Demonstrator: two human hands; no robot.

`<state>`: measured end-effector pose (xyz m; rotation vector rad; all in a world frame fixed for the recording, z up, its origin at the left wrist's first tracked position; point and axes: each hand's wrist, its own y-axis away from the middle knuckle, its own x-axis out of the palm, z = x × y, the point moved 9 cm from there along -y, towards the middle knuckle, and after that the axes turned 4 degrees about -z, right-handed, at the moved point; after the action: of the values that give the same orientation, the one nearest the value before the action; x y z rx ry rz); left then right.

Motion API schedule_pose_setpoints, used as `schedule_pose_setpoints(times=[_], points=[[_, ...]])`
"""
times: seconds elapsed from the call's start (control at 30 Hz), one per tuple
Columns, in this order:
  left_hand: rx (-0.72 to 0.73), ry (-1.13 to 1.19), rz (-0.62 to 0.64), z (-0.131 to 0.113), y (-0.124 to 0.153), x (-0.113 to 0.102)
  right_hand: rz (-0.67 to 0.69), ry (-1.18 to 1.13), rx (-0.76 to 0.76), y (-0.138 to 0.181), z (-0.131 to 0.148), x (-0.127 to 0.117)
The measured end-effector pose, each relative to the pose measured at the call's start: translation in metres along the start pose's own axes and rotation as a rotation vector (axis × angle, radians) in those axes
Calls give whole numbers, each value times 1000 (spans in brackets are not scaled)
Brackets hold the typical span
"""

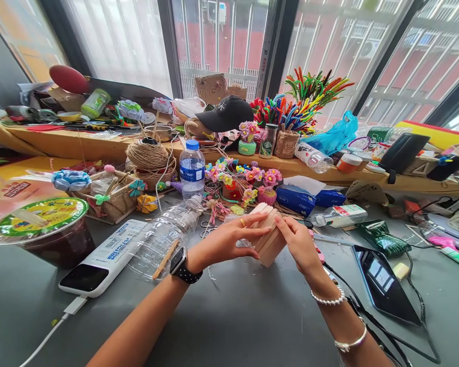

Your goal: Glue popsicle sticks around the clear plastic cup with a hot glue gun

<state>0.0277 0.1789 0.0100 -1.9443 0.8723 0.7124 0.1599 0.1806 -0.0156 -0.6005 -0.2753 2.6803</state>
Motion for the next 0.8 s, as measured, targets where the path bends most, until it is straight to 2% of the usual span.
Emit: schedule_pose_setpoints(times=[0.37,0.8], points=[[-19,-57,-13,-3,0,0,-33,-2,-15,1,-2,0],[-23,-101,3,-6,-1,1,-1,-33,6,0,-4,3]])
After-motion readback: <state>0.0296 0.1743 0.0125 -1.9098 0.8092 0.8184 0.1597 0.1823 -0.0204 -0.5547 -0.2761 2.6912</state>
